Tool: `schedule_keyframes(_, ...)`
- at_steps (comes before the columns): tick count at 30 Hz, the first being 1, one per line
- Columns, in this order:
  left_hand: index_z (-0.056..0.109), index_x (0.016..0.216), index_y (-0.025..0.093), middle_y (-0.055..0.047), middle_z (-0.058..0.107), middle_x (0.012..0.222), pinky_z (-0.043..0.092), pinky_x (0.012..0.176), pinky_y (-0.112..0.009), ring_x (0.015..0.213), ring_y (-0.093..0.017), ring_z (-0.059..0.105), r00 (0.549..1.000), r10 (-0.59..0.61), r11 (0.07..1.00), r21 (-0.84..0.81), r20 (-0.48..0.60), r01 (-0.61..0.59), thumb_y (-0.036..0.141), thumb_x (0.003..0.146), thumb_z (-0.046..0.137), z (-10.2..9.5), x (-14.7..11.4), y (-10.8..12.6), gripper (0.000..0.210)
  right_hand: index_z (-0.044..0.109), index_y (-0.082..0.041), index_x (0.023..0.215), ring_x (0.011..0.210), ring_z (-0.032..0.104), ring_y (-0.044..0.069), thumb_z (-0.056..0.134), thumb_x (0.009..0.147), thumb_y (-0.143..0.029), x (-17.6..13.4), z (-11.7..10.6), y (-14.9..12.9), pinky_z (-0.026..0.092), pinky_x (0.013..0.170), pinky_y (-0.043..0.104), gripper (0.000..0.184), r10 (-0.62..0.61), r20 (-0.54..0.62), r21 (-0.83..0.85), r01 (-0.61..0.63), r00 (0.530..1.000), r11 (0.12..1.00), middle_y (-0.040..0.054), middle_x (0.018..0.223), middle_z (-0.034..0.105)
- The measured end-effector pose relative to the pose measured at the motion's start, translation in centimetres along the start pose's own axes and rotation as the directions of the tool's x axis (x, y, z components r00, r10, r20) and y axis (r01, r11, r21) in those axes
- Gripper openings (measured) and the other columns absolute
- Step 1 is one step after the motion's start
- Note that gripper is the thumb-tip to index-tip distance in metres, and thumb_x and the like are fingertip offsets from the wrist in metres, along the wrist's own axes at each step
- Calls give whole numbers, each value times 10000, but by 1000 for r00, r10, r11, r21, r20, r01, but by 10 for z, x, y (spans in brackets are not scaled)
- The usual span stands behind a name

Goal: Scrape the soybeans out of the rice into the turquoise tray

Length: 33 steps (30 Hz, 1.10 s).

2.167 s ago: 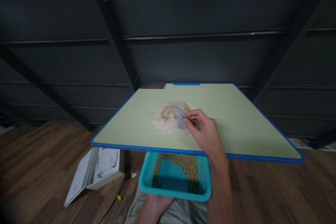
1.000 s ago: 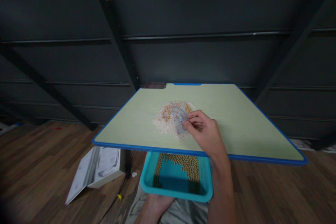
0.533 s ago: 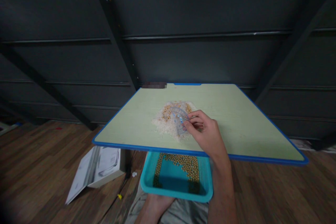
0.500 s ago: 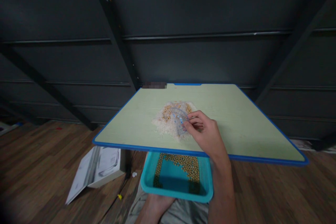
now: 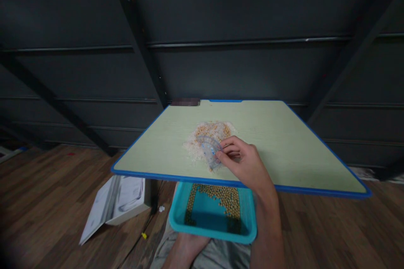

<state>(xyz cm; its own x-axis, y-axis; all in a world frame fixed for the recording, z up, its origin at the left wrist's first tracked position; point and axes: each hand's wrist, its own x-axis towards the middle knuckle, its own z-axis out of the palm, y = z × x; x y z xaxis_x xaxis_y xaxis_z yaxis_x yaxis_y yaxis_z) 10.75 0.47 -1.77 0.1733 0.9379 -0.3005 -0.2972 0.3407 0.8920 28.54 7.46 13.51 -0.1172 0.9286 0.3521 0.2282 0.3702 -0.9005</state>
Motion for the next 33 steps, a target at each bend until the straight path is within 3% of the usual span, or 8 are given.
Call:
schedule_keyframes(5,716,1094,312,-51,799,1097,347,1186,-601,1289,-370,579,998,-7,999,-40,55,9,626,690,701,1,-2,0,511,649,-220,942,750,719,164,739,824,-258,0,1,-2,578,700,295,153,-3,41,12,2,999,1000,3,793,735)
schedule_keyframes(13,738,1056,330,-32,785,1146,312,1217,-563,1359,-374,508,995,96,991,90,35,-99,568,605,789,-2,0,-6,512,656,-222,948,742,729,162,734,832,-253,-3,2,-4,581,688,283,143,-22,59,36,20,998,999,2,791,750)
schedule_keyframes(21,722,1117,305,-45,784,1149,346,1199,-579,1347,-352,526,990,127,981,143,61,-135,575,667,751,-6,-4,-4,525,737,-248,1028,721,684,147,732,840,-275,-2,0,1,560,689,293,190,-106,28,-74,107,994,991,-9,802,741)
schedule_keyframes(28,731,1070,357,3,789,1129,344,1192,-609,1324,-360,548,990,139,985,103,-6,-138,577,678,748,4,9,-11,450,782,-264,1075,877,709,184,692,880,-266,0,-1,-6,557,778,328,215,-157,134,-198,181,978,963,31,1013,785)
schedule_keyframes(33,716,1094,348,-7,787,1139,336,1201,-596,1333,-356,540,992,128,988,87,23,-129,610,691,720,3,5,-8,481,778,-273,1099,910,724,189,675,885,-231,2,-1,-9,566,814,331,241,-175,173,-207,209,969,956,32,1049,790)
